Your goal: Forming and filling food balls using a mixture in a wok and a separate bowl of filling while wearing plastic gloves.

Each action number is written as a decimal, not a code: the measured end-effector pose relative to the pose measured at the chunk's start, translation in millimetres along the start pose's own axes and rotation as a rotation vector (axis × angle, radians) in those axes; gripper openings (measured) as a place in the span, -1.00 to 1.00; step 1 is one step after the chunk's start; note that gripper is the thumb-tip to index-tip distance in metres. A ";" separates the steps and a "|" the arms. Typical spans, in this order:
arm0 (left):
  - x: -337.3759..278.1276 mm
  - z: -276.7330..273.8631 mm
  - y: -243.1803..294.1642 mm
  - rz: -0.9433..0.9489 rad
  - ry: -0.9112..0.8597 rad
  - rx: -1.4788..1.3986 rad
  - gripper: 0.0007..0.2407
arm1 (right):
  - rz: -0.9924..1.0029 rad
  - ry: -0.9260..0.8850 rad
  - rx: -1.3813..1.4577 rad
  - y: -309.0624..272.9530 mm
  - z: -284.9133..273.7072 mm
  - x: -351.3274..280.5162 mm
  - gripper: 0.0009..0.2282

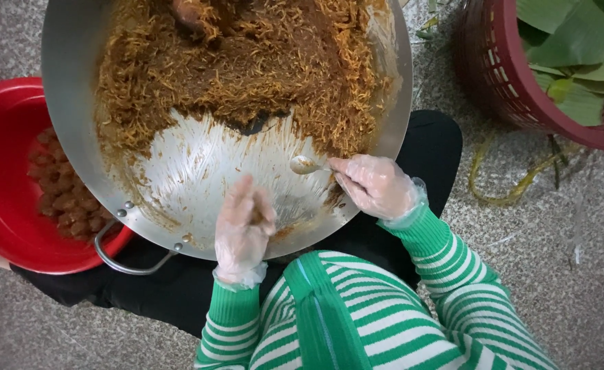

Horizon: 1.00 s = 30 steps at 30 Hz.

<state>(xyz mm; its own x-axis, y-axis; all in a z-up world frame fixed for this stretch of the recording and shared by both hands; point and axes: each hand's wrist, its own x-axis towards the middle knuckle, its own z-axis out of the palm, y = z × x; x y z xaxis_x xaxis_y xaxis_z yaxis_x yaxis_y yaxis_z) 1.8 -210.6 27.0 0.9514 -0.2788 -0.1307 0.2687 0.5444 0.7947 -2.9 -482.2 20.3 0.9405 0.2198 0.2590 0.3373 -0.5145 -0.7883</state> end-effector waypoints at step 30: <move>-11.1 -31.4 -29.9 0.007 -0.172 -0.306 -0.82 | -0.031 0.050 0.025 14.8 5.4 -4.8 -0.82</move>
<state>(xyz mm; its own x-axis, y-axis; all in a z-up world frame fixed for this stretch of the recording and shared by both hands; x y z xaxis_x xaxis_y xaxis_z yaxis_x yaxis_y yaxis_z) -12.1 -199.0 -13.9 0.9212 -0.3890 -0.0029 0.3193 0.7518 0.5769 -2.6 -486.4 4.4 0.9305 0.1933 0.3111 0.3662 -0.4872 -0.7928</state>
